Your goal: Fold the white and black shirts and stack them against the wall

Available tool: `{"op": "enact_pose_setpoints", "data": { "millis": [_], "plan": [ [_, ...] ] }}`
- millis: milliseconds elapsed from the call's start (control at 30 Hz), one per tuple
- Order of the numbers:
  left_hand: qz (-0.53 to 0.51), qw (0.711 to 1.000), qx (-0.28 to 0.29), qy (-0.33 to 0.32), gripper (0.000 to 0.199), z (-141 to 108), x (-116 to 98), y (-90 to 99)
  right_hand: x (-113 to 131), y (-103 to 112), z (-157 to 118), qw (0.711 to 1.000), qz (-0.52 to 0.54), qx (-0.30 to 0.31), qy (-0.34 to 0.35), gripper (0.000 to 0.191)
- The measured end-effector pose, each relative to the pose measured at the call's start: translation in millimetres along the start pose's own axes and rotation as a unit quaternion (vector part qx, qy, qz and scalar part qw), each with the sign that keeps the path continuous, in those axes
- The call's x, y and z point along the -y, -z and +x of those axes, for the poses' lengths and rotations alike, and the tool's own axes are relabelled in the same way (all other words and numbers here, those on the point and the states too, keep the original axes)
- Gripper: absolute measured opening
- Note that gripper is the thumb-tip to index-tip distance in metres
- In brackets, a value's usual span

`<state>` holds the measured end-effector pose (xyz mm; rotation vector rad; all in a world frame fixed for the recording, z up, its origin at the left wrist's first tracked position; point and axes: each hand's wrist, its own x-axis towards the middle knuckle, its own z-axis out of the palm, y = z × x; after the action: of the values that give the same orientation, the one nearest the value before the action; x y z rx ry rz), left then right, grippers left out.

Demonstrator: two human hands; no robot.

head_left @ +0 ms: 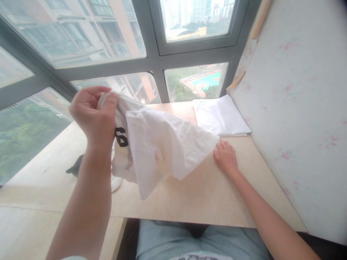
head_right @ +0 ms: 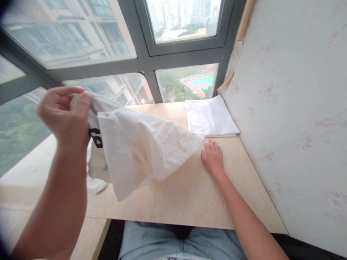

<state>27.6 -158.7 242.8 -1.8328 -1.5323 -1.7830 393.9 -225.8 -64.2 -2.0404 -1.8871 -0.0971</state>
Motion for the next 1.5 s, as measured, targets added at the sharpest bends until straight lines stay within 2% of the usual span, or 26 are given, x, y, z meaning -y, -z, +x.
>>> {"op": "enact_pose_setpoints", "data": {
  "millis": [67,133,233,300,367,400,467,567,667,767,833,900,967,1033,1100,1167,1233,1300,1400,1500],
  "plan": [
    [-0.107,0.993,0.012,0.047,0.031,-14,1,-14.4,-1,2,-1,1.0,0.009,-0.001,0.006,0.046],
    [-0.174,0.978,0.059,0.103,0.025,-40,0,-28.3,-2,3,-2,1.0,0.019,-0.006,0.006,0.045],
    [-0.191,0.938,0.232,0.172,0.02,-108,-5,-44.0,-6,0,-2,0.999,0.038,-0.015,-0.002,0.044],
    [-0.191,0.89,0.382,0.159,0.022,-166,-10,-48.4,-11,-3,-1,0.998,0.064,-0.026,-0.003,0.043],
    [-0.169,0.838,0.507,0.107,0.03,-222,-15,-47.2,-16,-7,-1,0.994,0.099,-0.042,0.002,0.042],
    [-0.153,0.824,0.542,0.068,0.035,-245,-17,-44.5,-18,-8,-1,0.992,0.118,-0.048,0.006,0.042],
    [-0.119,0.818,0.563,0.008,0.045,-276,-22,-35.8,-23,-9,-1,0.987,0.15,-0.055,0.01,0.041],
    [-0.101,0.842,0.529,-0.02,0.046,-288,-28,-16.8,-26,-8,-2,0.982,0.181,-0.062,-0.004,0.039],
    [-0.068,0.899,0.433,-0.002,0.04,-273,-22,6.9,-25,-6,-3,0.978,0.197,-0.059,-0.021,0.041],
    [0.024,0.95,0.31,0.036,0.035,-255,2,33.1,-24,-5,-5,0.978,0.2,-0.057,-0.023,0.045],
    [0.089,0.961,0.247,0.083,0.033,-247,26,50.2,-23,-5,-6,0.979,0.194,-0.061,-0.023,0.047],
    [0.119,0.953,0.218,0.173,0.04,-244,49,65.0,-22,-5,-9,0.98,0.188,-0.062,-0.02,0.049],
    [0.081,0.917,0.232,0.313,0.053,-245,66,76.0,-20,-4,-12,0.981,0.184,-0.062,-0.017,0.049],
    [-0.024,0.846,0.277,0.454,0.058,-249,73,82.2,-19,-1,-15,0.981,0.183,-0.06,-0.015,0.048],
    [-0.127,0.78,0.29,0.539,0.056,-253,69,83.6,-17,3,-17,0.98,0.19,-0.055,-0.013,0.046],
    [-0.185,0.759,0.246,0.573,0.053,-253,59,81.3,-15,8,-17,0.979,0.199,-0.052,-0.015,0.043],
    [-0.214,0.762,0.188,0.581,0.05,-248,45,76.7,-13,13,-17,0.977,0.206,-0.052,-0.018,0.041],
    [-0.244,0.762,0.166,0.577,0.047,-238,32,71.5,-12,16,-17,0.976,0.21,-0.052,-0.02,0.041],
    [-0.273,0.759,0.179,0.564,0.05,-223,16,64.6,-11,15,-17,0.977,0.208,-0.05,-0.021,0.041],
    [-0.275,0.774,0.235,0.52,0.051,-216,9,58.3,-10,13,-18,0.976,0.209,-0.057,-0.037,0.041]
  ]
}}
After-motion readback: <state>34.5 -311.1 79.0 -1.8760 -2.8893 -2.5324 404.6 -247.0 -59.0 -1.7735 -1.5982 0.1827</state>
